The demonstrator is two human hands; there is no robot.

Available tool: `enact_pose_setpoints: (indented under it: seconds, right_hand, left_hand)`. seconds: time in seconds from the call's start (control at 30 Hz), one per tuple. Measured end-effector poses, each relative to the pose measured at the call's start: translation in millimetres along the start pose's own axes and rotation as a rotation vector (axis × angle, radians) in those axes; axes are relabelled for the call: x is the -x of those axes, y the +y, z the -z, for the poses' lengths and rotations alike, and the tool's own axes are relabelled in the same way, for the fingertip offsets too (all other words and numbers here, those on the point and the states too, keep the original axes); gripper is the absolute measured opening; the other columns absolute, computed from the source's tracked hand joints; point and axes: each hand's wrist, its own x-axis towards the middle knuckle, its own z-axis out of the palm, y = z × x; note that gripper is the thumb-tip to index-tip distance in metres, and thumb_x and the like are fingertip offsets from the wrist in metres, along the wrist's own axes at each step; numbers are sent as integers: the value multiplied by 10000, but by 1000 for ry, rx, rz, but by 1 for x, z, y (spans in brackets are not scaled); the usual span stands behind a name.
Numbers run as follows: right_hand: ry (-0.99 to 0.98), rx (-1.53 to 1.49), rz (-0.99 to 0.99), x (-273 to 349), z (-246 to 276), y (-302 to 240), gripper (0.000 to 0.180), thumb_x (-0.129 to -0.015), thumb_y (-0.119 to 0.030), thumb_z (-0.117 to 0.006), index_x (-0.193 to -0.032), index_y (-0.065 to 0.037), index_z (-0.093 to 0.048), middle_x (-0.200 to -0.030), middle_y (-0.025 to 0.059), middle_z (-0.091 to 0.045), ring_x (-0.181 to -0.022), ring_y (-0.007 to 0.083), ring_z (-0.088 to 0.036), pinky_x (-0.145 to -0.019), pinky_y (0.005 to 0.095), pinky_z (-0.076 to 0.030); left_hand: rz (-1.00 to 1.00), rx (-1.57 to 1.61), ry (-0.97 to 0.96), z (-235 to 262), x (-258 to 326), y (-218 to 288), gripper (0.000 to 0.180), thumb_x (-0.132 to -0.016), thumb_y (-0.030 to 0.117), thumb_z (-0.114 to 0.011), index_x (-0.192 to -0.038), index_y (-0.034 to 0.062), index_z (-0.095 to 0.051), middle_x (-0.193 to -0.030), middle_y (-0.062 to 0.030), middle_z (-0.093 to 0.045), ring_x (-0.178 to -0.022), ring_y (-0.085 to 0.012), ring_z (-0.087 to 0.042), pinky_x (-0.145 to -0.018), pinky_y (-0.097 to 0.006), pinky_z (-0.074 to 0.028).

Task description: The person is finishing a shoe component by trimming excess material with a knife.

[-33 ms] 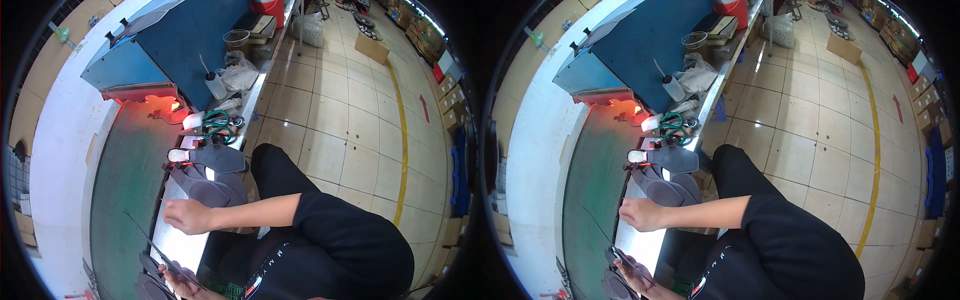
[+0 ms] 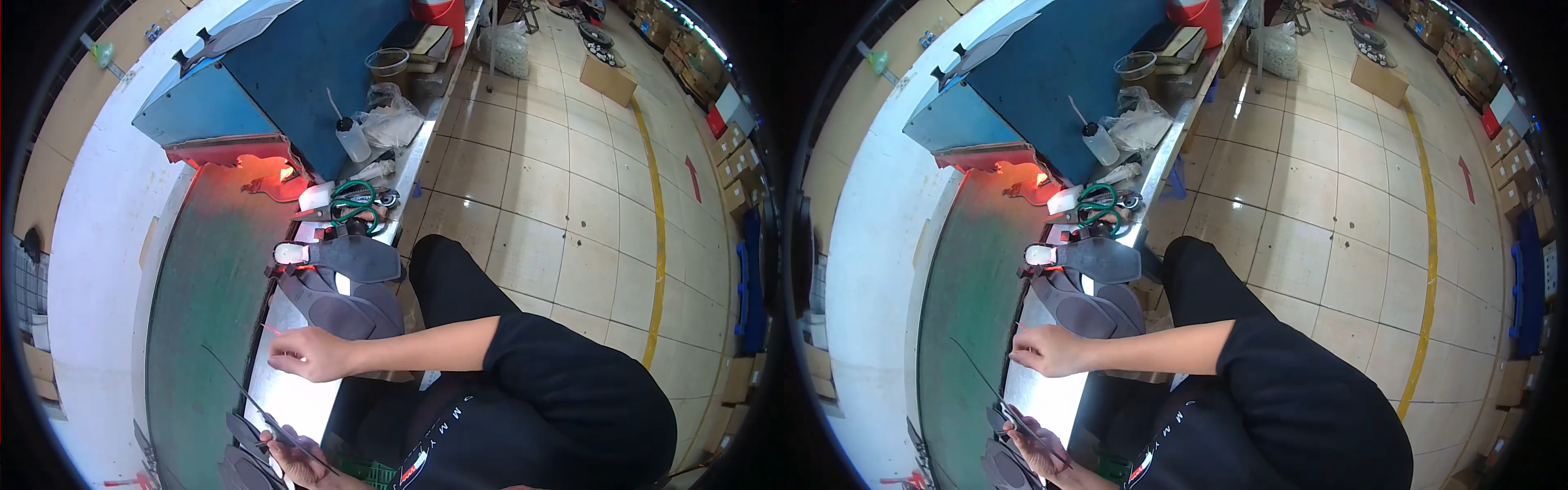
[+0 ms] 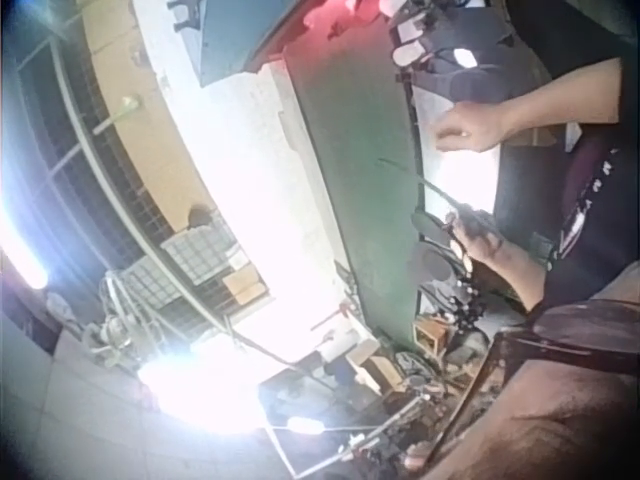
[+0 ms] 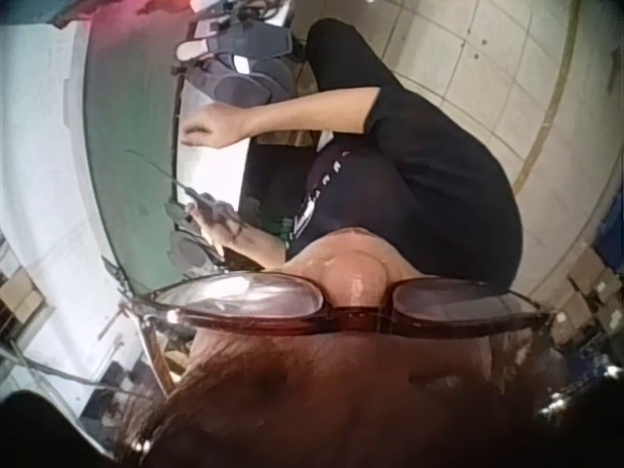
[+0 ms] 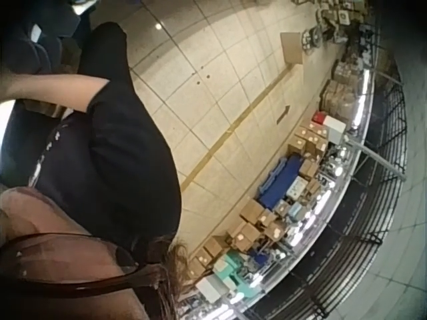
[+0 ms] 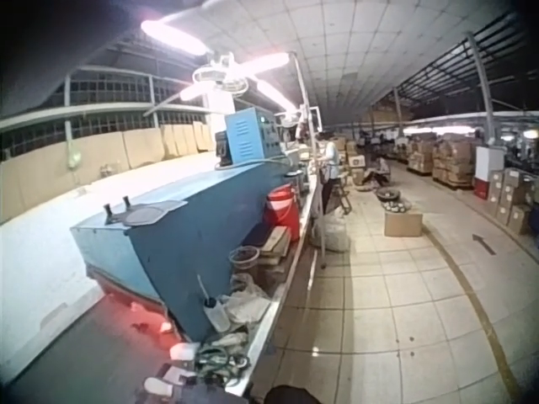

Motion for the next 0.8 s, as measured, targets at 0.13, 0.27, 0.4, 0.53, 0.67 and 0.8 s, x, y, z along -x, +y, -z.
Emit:
enact_pose_setpoints:
  seconds: [0.13, 0.27, 0.4, 0.53, 0.67, 0.8]
  right_hand:
    - [-38, -1027, -83, 32, 14, -19, 262, -900, -233, -632, -875, -33, -464, -949, 69, -604, -951, 116, -567, -806, 273, -464]
    - [16, -1163, -153, 44, 34, -32, 265, -844, -126, -677, -819, -53, -423, -917, 90, -616, -895, 149, -610, -813, 270, -466]
    - [49, -1293, -195, 40, 58, -29, 297, -788, -17, -630, -1010, -79, -442, -1022, 74, -592, -973, 131, -550, -840, 263, -427]
    - [103, -671, -74, 54, 90, -32, 424, -697, 5, -718, -988, -67, -418, -1013, 30, -462, -910, 119, -489, -833, 261, -400]
    - [-5, -335, -155, 80, 76, -34, 373, -679, -74, -776, -890, -49, -470, -843, 18, -488, -809, 96, -489, -726, 236, -412]
    - [-121, -314, -239, 89, 57, -36, 322, -693, -38, -753, -914, -16, -519, -823, 42, -568, -772, 99, -553, -692, 236, -444]
  left_hand:
    - [64, -221, 156, -23, 7, -41, 289, -854, 153, -646, -1123, 86, -564, -994, -69, -638, -840, -147, -630, -650, -249, -515]
    - [112, -269, 91, -41, 2, -80, 407, -805, 126, -691, -1165, -2, -552, -1093, -119, -623, -975, -255, -623, -776, -346, -546]
    - [34, -450, 129, -71, 2, -81, 401, -905, 125, -564, -1262, -19, -455, -1303, -162, -477, -1039, -317, -593, -788, -361, -550]
    - [123, -418, 238, -59, 2, -75, 406, -844, 38, -590, -1217, -92, -498, -1058, -177, -607, -848, -210, -638, -705, -312, -564]
    - [122, -355, 227, -43, 5, -78, 382, -808, -44, -622, -1182, -12, -550, -1114, -152, -620, -924, -187, -631, -747, -300, -565]
    - [134, -378, 213, -34, 13, -73, 332, -800, -32, -640, -1130, -20, -598, -1130, -137, -621, -915, -159, -634, -749, -277, -563]
